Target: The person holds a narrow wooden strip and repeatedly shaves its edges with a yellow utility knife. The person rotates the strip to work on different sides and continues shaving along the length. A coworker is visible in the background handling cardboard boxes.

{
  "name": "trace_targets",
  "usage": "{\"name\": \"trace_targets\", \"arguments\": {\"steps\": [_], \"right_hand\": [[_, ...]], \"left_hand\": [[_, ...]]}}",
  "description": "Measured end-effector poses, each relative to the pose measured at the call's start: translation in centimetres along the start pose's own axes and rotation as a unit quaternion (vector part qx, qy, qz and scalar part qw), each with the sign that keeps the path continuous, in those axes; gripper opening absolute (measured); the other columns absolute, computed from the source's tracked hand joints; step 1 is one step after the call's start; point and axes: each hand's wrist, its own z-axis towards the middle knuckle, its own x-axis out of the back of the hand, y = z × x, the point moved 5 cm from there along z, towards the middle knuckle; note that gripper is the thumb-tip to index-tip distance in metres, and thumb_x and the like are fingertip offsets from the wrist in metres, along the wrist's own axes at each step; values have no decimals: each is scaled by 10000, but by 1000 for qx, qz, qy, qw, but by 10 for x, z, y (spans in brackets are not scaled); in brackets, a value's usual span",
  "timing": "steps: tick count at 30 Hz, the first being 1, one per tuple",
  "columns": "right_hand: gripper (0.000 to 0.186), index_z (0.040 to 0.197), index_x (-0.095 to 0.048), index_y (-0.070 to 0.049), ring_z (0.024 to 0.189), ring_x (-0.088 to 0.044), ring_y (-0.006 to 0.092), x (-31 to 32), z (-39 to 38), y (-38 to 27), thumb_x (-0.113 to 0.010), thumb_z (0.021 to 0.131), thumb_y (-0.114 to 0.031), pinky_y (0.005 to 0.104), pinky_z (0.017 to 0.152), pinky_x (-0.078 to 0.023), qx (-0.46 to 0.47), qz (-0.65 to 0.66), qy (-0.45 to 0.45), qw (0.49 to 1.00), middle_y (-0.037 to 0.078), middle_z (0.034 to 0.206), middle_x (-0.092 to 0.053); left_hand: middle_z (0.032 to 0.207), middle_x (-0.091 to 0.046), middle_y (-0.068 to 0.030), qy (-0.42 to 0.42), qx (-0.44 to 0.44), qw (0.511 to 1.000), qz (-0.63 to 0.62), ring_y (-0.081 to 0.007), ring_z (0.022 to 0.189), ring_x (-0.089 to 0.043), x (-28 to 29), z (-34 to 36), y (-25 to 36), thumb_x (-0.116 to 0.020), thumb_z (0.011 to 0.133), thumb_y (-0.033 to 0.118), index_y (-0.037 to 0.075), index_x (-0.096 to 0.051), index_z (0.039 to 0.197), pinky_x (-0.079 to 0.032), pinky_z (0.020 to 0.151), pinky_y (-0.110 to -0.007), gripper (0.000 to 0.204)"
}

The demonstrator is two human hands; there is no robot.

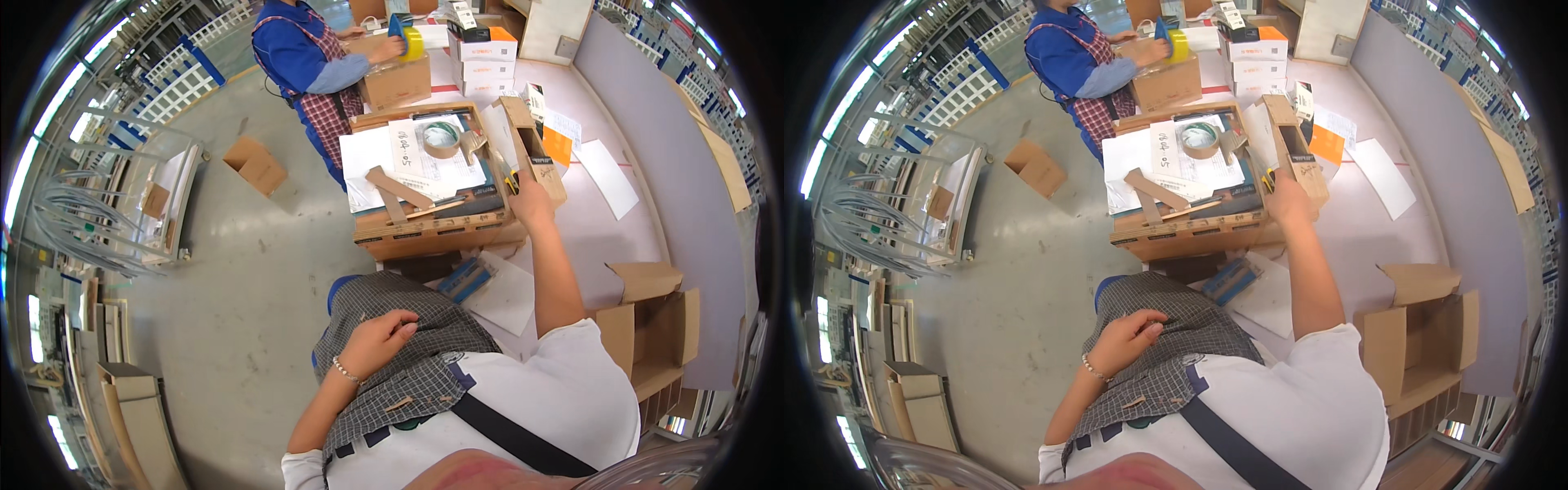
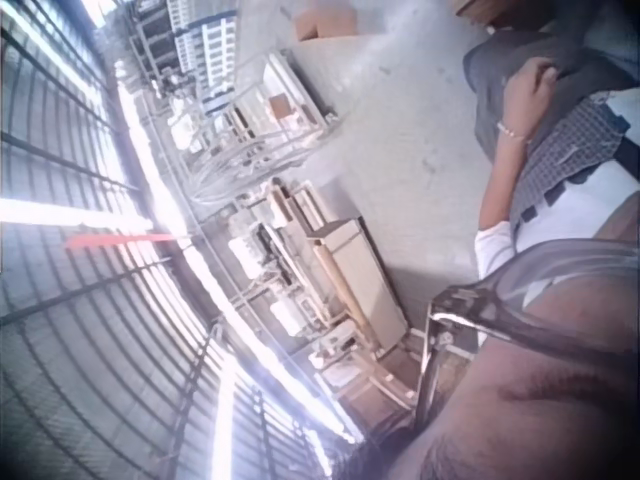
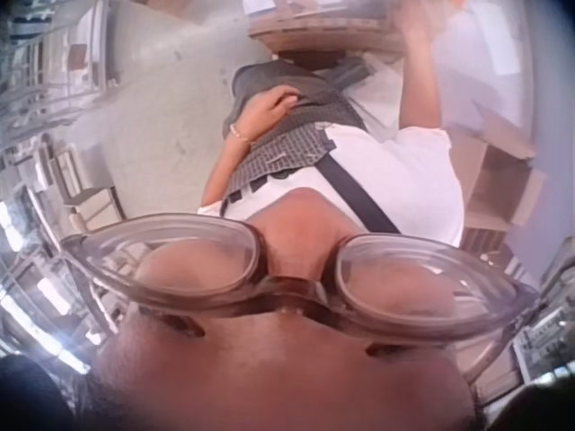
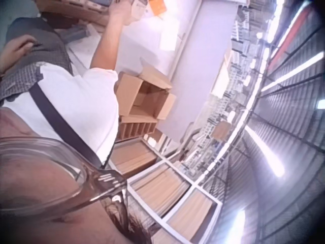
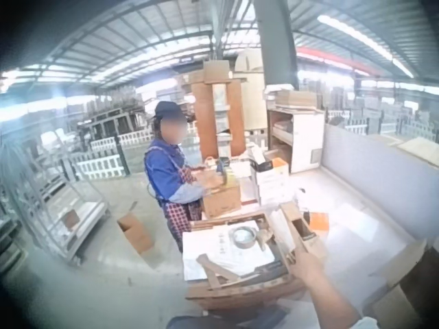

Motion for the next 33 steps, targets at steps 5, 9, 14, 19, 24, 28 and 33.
{"name": "trace_targets", "arguments": {"steps": [5,9,14,19,24,28,33], "right_hand": [[356,1167,-528,-63,986,-634,385,2,-2,-9,-547,813,-87,474,844,-491,-5,-23,7,1000,215,1000,-672],[311,1142,-528,-56,972,-640,386,2,1,-13,-515,832,-61,477,834,-495,-1,-39,2,999,217,987,-674],[366,1172,-509,-64,974,-637,380,-7,5,-9,-577,815,-106,484,826,-495,-33,-72,-7,997,211,1016,-668],[398,1166,-522,-47,973,-633,383,-5,5,-7,-603,782,-113,476,823,-497,-13,-58,13,998,221,991,-669],[340,1155,-521,-45,1002,-631,379,-7,10,1,-545,817,-73,473,849,-495,-3,-55,9,998,203,1047,-666],[312,1130,-526,-39,991,-630,390,-6,8,-3,-526,819,-52,477,850,-494,12,-45,16,999,219,1037,-662],[293,1102,-520,-33,976,-630,398,-8,7,-8,-531,809,-46,480,839,-494,4,-67,16,998,231,1009,-661]], "left_hand": [[855,-684,-96,4,-6,1000,15,-208,773,-670,7,-4,2,-567,942,266,81,-631,1119,-519,710,-324,263],[919,-692,-114,-9,0,1000,8,-260,830,-675,3,-2,-1,-574,935,298,93,-626,1112,-524,728,-352,276],[877,-691,-104,-4,-13,1000,24,-267,797,-674,4,-2,2,-581,930,303,105,-629,1112,-527,696,-351,273],[850,-690,-110,-18,-5,1000,17,-272,785,-675,-3,1,-9,-584,926,314,100,-632,1114,-526,683,-363,289],[875,-697,-118,-25,-6,1000,10,-277,806,-677,-5,3,-7,-581,927,317,93,-636,1123,-529,708,-364,303],[889,-698,-123,-31,-7,999,12,-279,814,-678,-5,3,-11,-576,931,312,89,-636,1123,-529,723,-361,300],[895,-697,-125,-36,-9,999,10,-283,825,-676,-5,2,-12,-570,934,316,87,-631,1119,-527,730,-366,301]]}}
